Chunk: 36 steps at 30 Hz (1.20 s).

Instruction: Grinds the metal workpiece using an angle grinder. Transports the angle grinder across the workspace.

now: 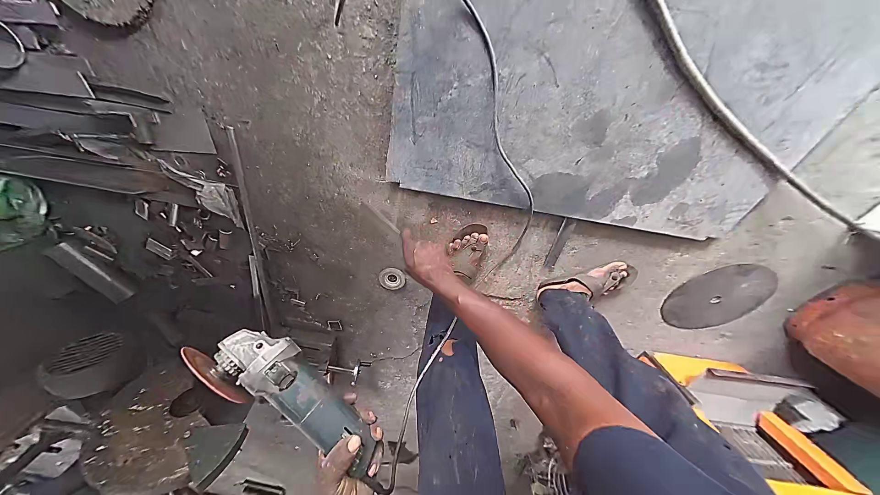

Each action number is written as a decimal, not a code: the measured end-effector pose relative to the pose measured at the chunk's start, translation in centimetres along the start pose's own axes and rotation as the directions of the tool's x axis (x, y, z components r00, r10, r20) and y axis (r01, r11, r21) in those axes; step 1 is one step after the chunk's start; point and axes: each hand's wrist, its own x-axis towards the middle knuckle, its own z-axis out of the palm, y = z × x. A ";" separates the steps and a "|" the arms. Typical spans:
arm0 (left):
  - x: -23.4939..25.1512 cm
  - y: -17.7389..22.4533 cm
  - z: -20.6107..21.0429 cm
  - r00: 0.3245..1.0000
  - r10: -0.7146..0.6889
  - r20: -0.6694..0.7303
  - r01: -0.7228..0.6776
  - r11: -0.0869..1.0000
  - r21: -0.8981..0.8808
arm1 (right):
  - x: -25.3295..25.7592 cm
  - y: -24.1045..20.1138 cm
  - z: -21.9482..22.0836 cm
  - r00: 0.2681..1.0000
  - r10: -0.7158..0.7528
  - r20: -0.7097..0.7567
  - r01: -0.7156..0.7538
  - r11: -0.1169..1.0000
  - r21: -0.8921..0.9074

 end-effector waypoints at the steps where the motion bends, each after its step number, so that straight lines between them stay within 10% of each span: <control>1: 0.1 -0.4 -0.3 1.000 -0.002 -0.001 0.002 1.000 -0.021 | -0.6 -0.2 -0.6 0.994 -0.108 -0.021 0.108 0.994 -0.023; 4: -0.3 -0.9 -0.7 1.000 0.000 -0.008 -0.001 0.999 -0.051 | 0.7 0.8 -1.3 0.959 -0.257 -0.118 0.245 0.964 -0.106; 9: -0.9 -1.0 -0.5 1.000 0.009 -0.013 -0.010 1.000 -0.016 | 3.5 3.2 -3.5 0.986 0.168 -0.017 -0.169 0.974 -0.152; 15: -1.6 -0.1 1.9 0.996 0.008 0.091 -0.020 0.992 0.124 | -10.4 14.1 -7.3 0.978 0.202 -0.043 -0.206 0.973 -0.103; 23: -1.8 -0.2 8.5 0.968 0.004 0.251 -0.073 0.961 0.266 | -29.3 35.5 -11.1 0.684 0.729 0.008 -0.715 0.673 -0.190; 28: -4.9 -1.9 16.2 0.963 0.023 0.270 -0.084 0.973 0.217 | -35.7 27.5 -13.3 0.985 0.155 0.076 -0.170 0.946 0.275; 31: -8.2 -2.6 21.1 0.925 0.049 0.376 -0.109 0.984 0.139 | -38.0 16.8 -12.7 0.946 -0.298 0.131 0.224 0.889 0.400; 36: -16.8 0.4 28.5 0.782 0.090 0.617 -0.058 0.996 -0.071 | -37.6 8.5 -8.4 0.954 -0.296 0.055 0.280 0.940 0.194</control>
